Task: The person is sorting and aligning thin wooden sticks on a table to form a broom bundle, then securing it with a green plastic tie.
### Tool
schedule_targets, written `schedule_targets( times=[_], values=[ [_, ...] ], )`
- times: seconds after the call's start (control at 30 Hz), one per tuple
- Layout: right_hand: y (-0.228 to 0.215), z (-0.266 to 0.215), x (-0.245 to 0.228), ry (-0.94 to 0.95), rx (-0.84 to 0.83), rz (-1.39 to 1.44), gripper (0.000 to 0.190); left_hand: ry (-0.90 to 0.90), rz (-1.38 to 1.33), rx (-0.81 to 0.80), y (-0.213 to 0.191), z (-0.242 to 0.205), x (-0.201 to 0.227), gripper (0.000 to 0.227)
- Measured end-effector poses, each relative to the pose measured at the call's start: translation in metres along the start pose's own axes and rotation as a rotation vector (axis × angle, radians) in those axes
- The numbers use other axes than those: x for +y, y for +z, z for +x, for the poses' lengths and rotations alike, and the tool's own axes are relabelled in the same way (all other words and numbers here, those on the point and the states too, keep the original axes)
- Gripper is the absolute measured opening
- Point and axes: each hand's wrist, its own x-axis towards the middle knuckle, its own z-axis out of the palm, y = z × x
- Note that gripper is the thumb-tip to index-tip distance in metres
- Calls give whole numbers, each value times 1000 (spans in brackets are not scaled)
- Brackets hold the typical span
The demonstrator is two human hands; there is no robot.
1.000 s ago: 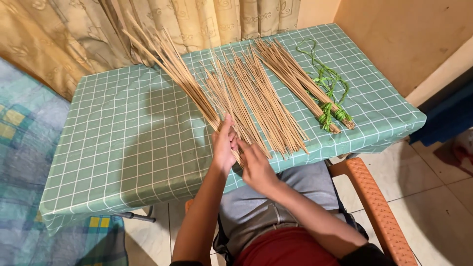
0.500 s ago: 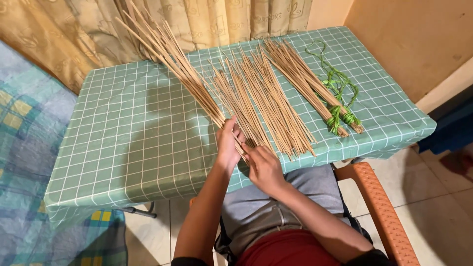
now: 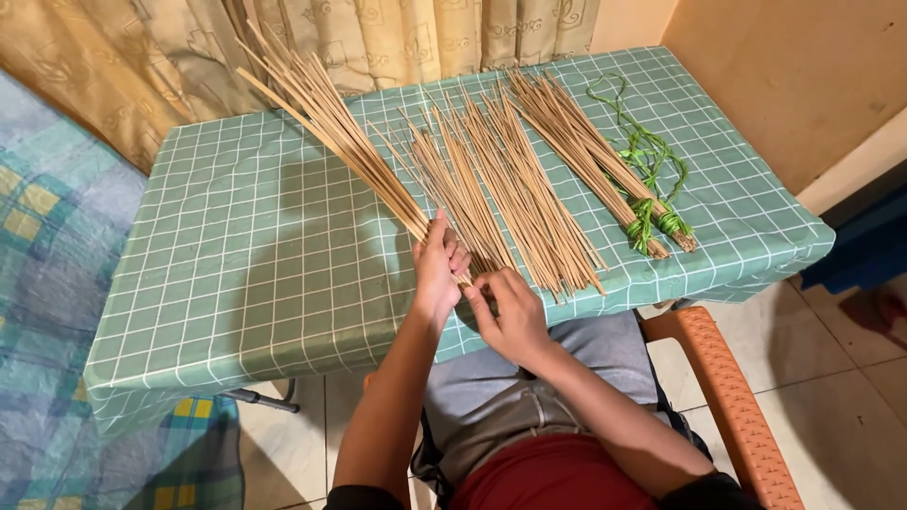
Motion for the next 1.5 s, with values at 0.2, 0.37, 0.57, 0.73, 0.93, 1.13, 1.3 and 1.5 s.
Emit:
schedule_targets(
  times=[0.2,0.37,0.57,0.73,0.93,1.13,1.3,1.5],
  values=[
    [4,-2,7,111,-5,195,20,-17,-32,-40,-3,3,-14,52],
    [2,-6,14,118,30,310,23,-36,-30,-42,7,-11,-9,50],
    [2,-14,25,149,116,349,21,-86,35,-1,18,-25,-32,48],
    [-8,-3,14,129,94,371,20,-46,57,16,13,-15,-27,47],
    [-2,-10,29,47,180,304,30,-73,120,47,24,-31,-31,45],
    [-12,-3,18,10,201,298,32,-74,21,-38,4,-10,-50,46],
    [-11,-3,19,-62,251,248,37,-38,69,22,6,-17,-52,44],
    [-6,-3,32,-34,210,239,30,-1,66,-34,1,-7,-60,49]
  ],
)
